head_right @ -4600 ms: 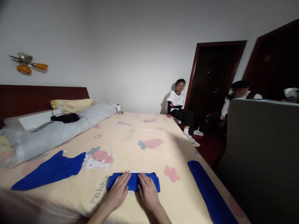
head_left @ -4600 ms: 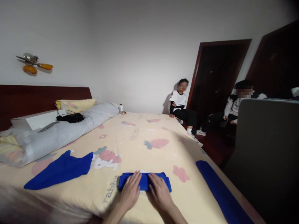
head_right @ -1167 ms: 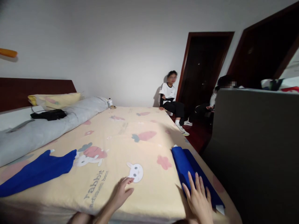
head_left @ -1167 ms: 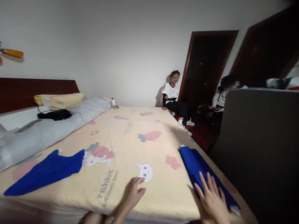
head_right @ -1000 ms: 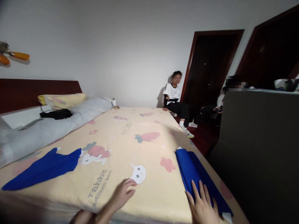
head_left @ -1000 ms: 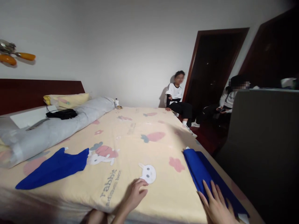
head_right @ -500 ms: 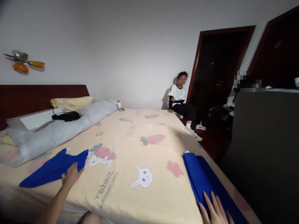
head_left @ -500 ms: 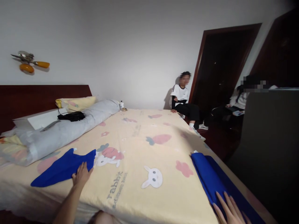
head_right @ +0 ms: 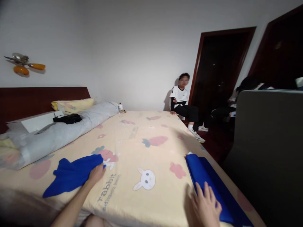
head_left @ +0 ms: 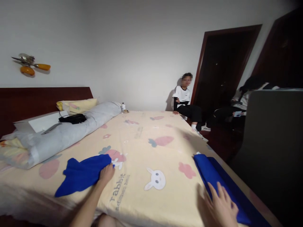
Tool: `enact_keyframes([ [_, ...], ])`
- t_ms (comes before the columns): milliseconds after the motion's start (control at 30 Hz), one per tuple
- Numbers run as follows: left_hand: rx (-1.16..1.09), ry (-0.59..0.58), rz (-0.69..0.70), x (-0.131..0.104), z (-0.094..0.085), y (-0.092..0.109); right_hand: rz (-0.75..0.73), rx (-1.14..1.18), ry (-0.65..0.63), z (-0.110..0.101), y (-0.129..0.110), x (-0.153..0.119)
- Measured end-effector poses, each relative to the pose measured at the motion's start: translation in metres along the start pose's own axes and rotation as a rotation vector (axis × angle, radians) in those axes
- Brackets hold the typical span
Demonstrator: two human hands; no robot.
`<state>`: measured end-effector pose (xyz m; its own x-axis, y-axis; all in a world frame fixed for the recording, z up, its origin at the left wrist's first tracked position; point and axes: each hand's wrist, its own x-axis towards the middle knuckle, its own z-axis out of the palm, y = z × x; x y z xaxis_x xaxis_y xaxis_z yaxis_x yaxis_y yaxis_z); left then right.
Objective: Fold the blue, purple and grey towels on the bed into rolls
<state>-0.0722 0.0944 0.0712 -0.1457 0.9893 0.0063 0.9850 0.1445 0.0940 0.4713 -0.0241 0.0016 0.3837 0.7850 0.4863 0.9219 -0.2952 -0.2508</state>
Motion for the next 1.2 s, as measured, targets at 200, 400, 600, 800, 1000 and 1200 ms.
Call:
enact_keyframes([
  [200,-0.183,0.026,0.32,-0.039,0.03,0.123,-0.202,0.681,-0.341,0.001,-0.101,-0.01],
  [400,-0.419,-0.012,0.575,-0.102,0.04,0.211,-0.001,1.235,-0.597,0.01,-0.174,-0.015],
  [600,-0.62,-0.124,0.758,-0.134,0.03,0.196,-0.053,1.082,-0.526,0.03,-0.172,-0.007],
  [800,-0.399,0.406,0.071,-0.091,0.028,0.089,-0.151,0.882,-0.404,0.027,-0.167,-0.014],
  [1000,-0.27,0.339,-0.267,-0.054,0.038,0.016,-0.414,0.655,-0.208,0.01,-0.201,-0.028],
  [1200,-0.303,0.405,-0.081,-0.052,0.036,0.019,-0.502,0.849,-0.447,-0.008,-0.249,-0.036],
])
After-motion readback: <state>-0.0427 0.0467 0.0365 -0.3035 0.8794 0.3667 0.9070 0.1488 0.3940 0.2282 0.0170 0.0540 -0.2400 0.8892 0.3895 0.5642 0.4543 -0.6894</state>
